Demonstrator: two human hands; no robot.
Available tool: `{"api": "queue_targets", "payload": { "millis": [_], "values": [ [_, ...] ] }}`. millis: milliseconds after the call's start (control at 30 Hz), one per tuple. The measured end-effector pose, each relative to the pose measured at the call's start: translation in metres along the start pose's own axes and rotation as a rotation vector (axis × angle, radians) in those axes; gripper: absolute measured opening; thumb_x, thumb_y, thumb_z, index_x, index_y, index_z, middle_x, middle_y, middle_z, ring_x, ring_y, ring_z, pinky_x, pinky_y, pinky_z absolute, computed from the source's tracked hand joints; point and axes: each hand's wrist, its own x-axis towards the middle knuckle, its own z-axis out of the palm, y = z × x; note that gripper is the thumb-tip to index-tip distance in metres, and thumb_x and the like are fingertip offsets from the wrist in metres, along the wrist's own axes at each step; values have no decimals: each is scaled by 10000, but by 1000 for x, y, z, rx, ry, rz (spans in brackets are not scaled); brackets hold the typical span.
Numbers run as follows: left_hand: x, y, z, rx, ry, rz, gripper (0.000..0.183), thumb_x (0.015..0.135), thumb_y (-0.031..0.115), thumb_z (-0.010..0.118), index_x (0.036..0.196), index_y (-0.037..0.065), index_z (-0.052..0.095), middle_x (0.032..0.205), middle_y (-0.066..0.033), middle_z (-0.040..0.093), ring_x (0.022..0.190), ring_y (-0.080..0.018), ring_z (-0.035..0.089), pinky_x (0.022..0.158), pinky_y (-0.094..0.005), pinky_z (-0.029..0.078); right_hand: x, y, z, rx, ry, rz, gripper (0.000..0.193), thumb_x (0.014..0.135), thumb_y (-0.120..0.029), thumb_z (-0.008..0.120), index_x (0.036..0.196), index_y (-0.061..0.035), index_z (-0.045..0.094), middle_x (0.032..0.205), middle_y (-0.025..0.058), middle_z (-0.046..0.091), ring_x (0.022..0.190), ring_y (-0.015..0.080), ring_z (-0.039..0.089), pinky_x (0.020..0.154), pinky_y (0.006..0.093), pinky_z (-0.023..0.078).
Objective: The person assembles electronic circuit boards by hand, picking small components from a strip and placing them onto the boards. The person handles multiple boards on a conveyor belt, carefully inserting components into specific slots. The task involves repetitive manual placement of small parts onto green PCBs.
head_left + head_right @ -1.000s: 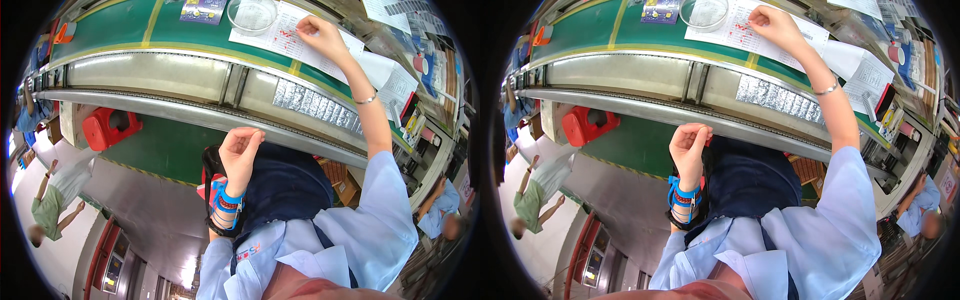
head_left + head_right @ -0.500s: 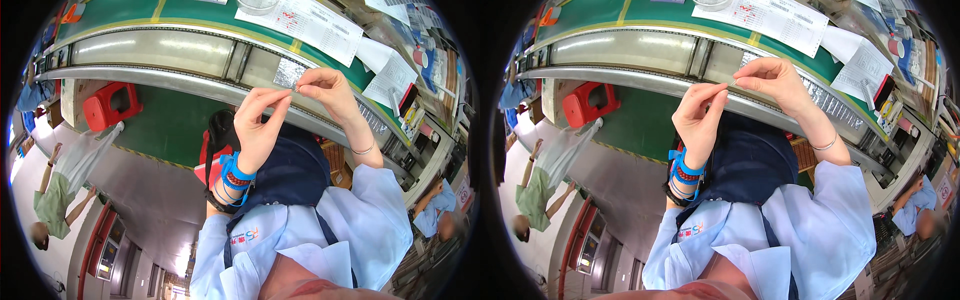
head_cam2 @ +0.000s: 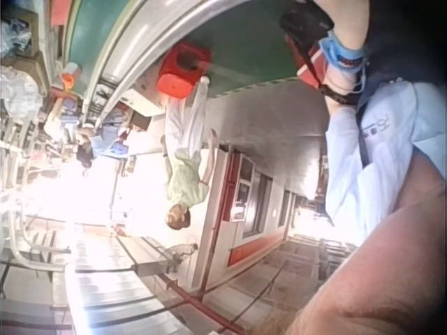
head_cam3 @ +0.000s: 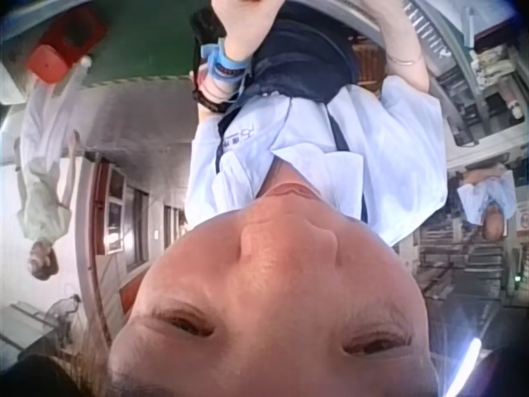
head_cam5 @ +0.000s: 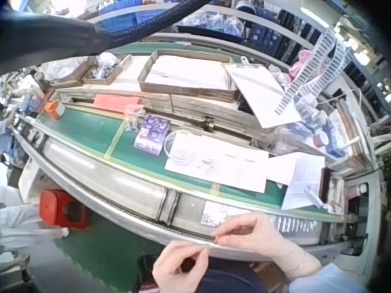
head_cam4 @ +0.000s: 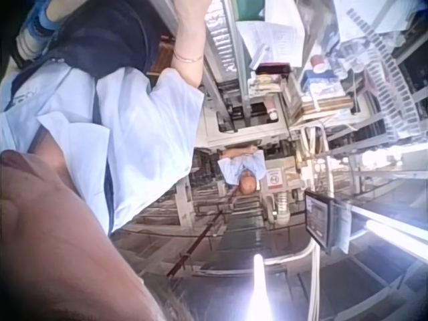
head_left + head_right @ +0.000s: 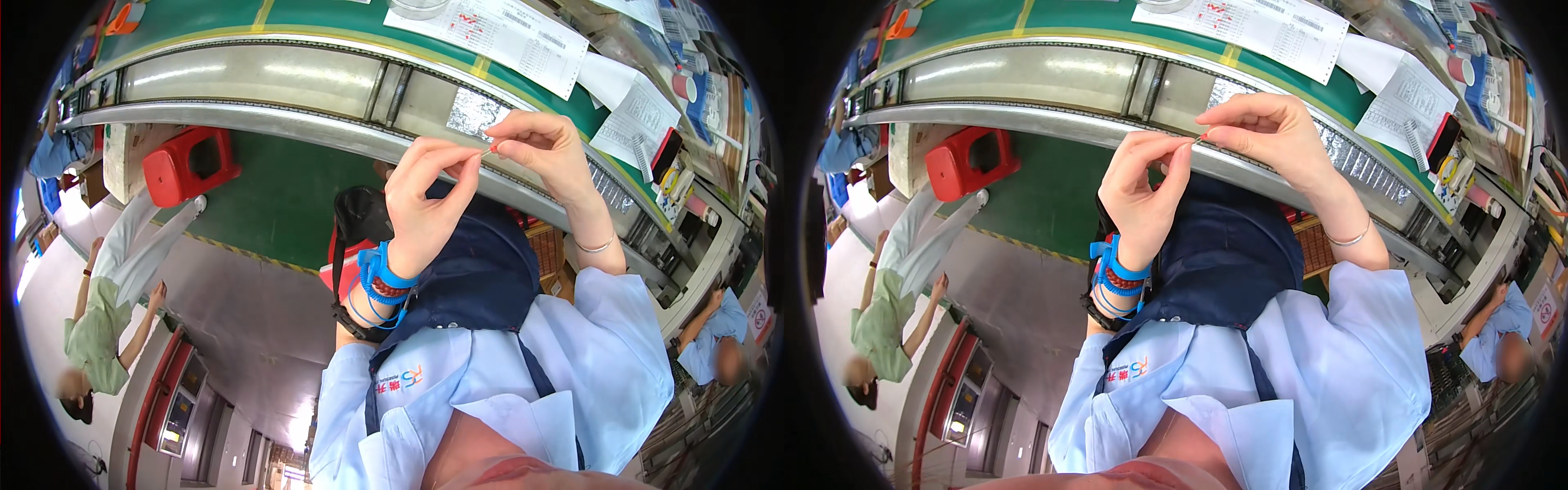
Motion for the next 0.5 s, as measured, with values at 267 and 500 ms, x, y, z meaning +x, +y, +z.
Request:
{"api": "queue_targets", "payload": {
  "millis": [267,500],
  "values": [
    [-1,3,-4,36,59,21,147,706,-86,658,830,-10,637,788,-73,595,627,-113,574,584,-214,468,0,-1,0,-45,-53,-17,126,797,-46,646,912,3,660,830,37,632,770,78,585,708,208,470],
    [-2,4,-6,-6,70,-15,141,708,-88,656,828,-19,633,786,-75,593,625,-107,569,581,-209,461,0,-4,5,-63,-55,-21,121,800,-49,643,909,0,661,834,33,630,775,75,578,701,202,460]
  ]
}}
